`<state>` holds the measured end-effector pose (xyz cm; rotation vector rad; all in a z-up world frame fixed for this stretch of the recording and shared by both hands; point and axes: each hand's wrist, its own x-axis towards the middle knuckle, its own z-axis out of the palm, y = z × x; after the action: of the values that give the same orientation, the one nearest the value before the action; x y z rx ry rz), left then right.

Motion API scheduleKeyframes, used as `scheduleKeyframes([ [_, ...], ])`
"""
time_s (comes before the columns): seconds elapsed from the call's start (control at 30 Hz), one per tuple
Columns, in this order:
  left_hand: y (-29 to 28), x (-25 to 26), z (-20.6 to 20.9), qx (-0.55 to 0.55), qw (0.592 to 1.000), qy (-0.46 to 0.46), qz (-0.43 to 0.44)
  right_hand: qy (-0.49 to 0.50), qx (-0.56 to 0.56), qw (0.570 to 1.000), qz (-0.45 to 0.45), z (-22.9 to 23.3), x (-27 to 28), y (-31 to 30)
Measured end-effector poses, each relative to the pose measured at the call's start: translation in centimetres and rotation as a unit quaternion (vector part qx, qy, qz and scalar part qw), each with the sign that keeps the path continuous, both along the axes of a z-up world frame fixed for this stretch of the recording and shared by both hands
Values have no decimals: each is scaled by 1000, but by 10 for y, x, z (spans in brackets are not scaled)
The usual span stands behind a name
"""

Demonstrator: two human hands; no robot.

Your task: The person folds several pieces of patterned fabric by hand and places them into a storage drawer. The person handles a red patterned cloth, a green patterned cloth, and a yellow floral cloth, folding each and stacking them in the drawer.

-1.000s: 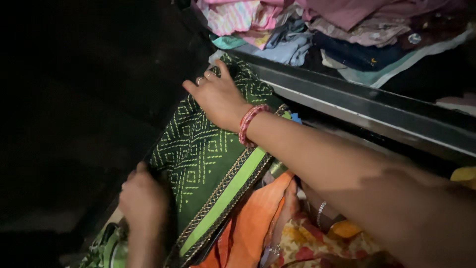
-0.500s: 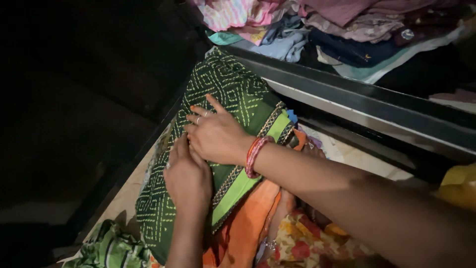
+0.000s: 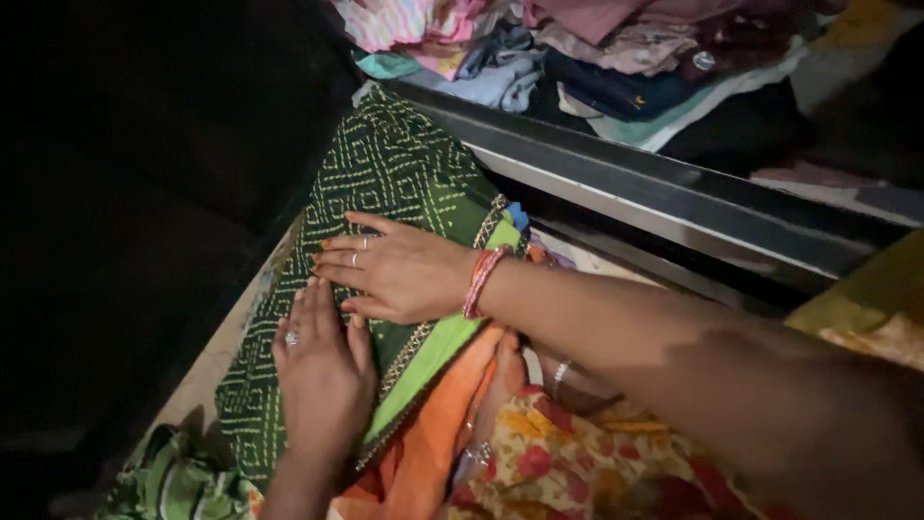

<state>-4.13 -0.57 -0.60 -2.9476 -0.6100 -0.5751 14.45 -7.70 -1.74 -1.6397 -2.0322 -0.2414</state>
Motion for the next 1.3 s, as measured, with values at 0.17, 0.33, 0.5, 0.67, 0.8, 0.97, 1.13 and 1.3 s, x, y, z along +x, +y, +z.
scheduleKeyframes([
  [0.17, 5, -30, 19, -3, 992, 96, -78, -35, -23, 995, 91, 8, 3, -20],
  [0.33, 0, -47, 24, 47, 984, 111, -129, -113, -39, 981, 152, 17, 2, -33],
  [0.5, -1, -48, 21, 45, 984, 137, -102, -138, -80, 980, 121, 17, -2, -30],
  [0.67, 0, -38, 33, 6, 992, 108, -69, -80, -52, 986, 135, 24, -2, -23],
  [0.8, 2, -35, 51, -162, 971, 120, 125, 22, -177, 983, 47, 41, -4, -19],
  [0.97, 5, -35, 50, -128, 977, 64, 156, 7, -151, 989, -1, 42, -7, -11],
  [1.13, -4, -46, 27, 114, 990, 72, -38, -159, 105, 980, 58, 10, -1, -21],
  [1.3, -14, -46, 26, 87, 992, 81, -36, -75, -5, 990, 123, 5, 6, -28],
])
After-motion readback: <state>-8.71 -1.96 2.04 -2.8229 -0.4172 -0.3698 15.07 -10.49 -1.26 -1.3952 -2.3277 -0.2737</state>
